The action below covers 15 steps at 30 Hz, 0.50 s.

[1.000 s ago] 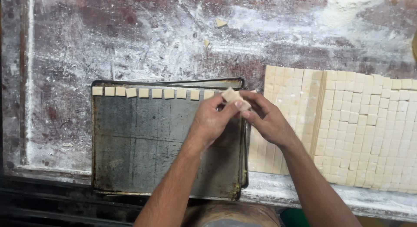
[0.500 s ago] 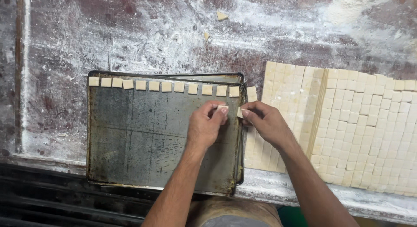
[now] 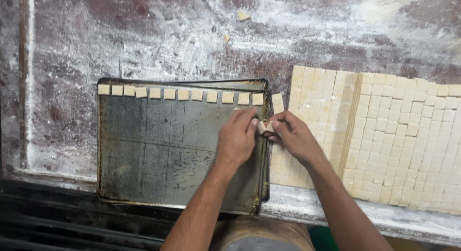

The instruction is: The person picks small square dough pieces from a floured surface and places them one by one onto a metal baking tray, arranging them in neat rows. The hands continue filling the tray until it is nearly full.

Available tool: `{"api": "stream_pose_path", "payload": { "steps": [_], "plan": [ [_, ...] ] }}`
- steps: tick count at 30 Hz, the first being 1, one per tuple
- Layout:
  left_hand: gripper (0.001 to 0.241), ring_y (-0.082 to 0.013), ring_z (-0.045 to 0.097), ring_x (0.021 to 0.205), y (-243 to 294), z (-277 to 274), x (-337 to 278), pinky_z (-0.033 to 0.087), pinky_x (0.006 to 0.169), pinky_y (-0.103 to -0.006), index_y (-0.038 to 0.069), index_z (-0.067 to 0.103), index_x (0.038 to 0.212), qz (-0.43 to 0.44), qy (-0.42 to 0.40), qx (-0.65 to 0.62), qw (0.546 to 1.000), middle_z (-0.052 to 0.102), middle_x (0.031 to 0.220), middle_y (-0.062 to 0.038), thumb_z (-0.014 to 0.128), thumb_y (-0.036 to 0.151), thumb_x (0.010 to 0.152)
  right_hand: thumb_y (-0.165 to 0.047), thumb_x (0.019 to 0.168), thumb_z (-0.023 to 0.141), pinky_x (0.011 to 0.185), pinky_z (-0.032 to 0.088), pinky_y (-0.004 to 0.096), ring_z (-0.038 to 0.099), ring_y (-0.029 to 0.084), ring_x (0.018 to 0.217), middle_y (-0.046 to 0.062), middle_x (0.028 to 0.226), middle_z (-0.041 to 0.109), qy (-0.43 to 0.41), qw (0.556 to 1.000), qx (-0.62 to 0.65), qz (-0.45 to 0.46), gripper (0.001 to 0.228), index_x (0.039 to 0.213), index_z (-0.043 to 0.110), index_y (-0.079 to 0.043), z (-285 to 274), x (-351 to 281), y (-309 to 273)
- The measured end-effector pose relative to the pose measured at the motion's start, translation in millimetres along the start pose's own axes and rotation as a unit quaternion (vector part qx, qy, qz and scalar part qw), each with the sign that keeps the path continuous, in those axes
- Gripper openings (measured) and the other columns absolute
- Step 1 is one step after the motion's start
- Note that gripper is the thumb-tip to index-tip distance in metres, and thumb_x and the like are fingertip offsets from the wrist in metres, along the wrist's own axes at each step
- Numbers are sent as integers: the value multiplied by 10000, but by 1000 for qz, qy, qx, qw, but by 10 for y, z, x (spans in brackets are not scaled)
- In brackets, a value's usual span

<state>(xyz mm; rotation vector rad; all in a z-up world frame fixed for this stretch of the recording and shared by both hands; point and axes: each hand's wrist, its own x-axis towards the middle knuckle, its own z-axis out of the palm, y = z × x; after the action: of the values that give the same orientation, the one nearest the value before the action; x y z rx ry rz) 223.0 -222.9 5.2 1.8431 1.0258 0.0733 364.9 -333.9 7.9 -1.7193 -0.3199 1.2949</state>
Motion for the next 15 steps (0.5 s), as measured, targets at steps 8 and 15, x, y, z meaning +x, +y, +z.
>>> {"api": "stream_pose_path", "payload": {
  "steps": [8,15],
  "plan": [
    [319,-420,701,1222,-104,-323,-16,574,998,-529,168,711,1336,-85,-26,-80,993,747,1226,-176,665,203,1022,-288,1085,616,961,626,445,748,287,1072,126,1018,717,29,998,-42,-44,304,1266,701,-59,26,26,114],
    [161,-313,763,1022,-538,-539,386,639,849,-432,192,815,1098,31,55,133,989,768,1070,-73,761,135,956,-380,1062,723,898,530,425,654,231,980,-18,955,729,180,796,-471,-334,196,1158,850,-264,276,388,278]
  ]
}}
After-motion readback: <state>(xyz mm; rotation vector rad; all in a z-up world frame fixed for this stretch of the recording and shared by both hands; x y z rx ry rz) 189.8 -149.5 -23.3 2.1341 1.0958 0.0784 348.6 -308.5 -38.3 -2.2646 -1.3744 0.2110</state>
